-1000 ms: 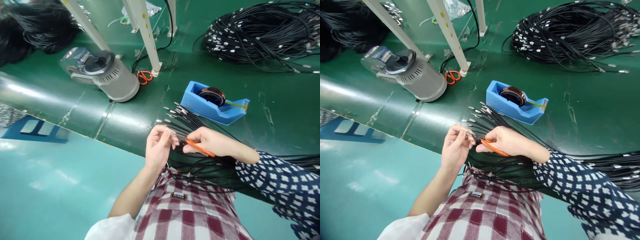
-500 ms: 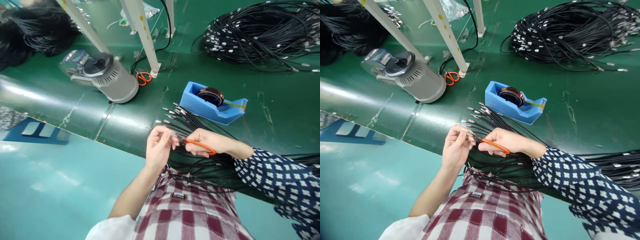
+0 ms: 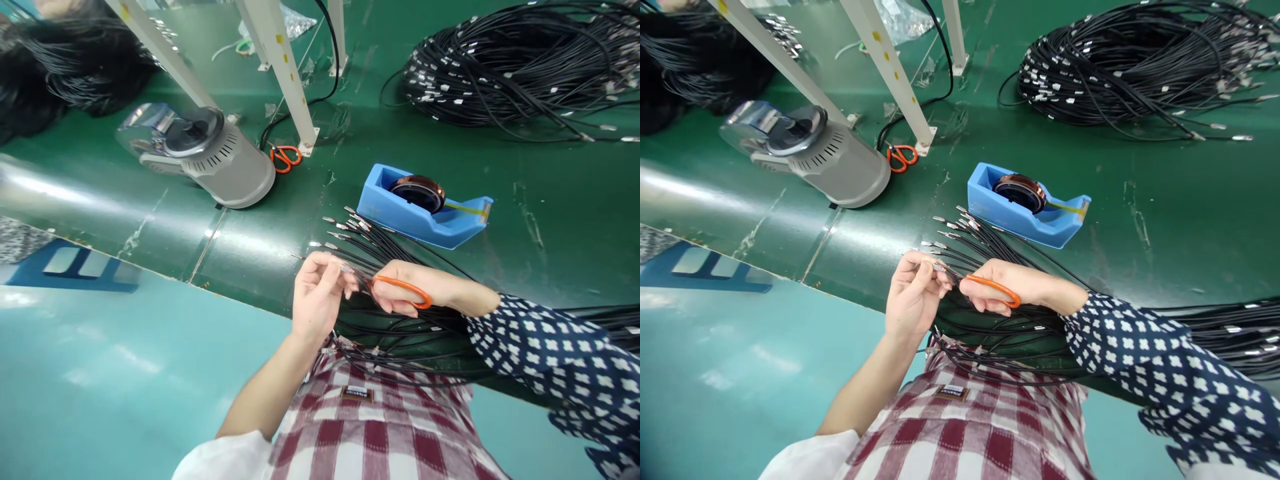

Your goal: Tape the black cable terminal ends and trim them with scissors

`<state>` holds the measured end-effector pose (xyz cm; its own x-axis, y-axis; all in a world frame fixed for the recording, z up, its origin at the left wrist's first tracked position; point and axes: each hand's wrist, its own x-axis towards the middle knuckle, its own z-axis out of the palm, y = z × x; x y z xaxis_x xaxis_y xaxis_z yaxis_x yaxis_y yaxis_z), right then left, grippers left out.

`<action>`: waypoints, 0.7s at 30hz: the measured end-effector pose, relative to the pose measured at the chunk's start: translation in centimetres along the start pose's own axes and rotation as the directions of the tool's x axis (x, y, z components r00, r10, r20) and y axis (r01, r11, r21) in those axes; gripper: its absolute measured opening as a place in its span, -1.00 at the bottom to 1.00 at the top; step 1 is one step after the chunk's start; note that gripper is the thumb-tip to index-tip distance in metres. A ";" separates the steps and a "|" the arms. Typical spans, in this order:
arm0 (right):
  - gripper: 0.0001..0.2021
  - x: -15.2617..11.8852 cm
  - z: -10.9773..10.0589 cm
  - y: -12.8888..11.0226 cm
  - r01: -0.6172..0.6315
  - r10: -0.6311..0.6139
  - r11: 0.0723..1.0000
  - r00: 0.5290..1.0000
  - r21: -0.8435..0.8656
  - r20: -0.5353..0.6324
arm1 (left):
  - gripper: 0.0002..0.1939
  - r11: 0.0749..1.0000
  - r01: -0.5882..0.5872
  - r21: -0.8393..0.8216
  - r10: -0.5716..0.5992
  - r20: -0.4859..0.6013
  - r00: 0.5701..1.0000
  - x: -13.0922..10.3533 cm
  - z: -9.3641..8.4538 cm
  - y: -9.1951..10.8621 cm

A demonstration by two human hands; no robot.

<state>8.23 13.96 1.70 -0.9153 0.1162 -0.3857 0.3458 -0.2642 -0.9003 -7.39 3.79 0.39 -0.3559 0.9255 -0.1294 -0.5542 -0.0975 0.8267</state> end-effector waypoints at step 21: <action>-0.52 -1.2 1.7 -1.8 -0.149 -0.343 0.512 0.867 -0.846 -0.361 | -0.77 1.000 0.024 -0.007 -0.024 -0.024 0.999 -0.6 0.2 0.8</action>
<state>8.34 12.68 4.10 -0.8378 0.5370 -0.0981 0.4884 0.6570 -0.5744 -7.52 3.21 1.25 -0.3606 0.9184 -0.1625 -0.5676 -0.0779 0.8196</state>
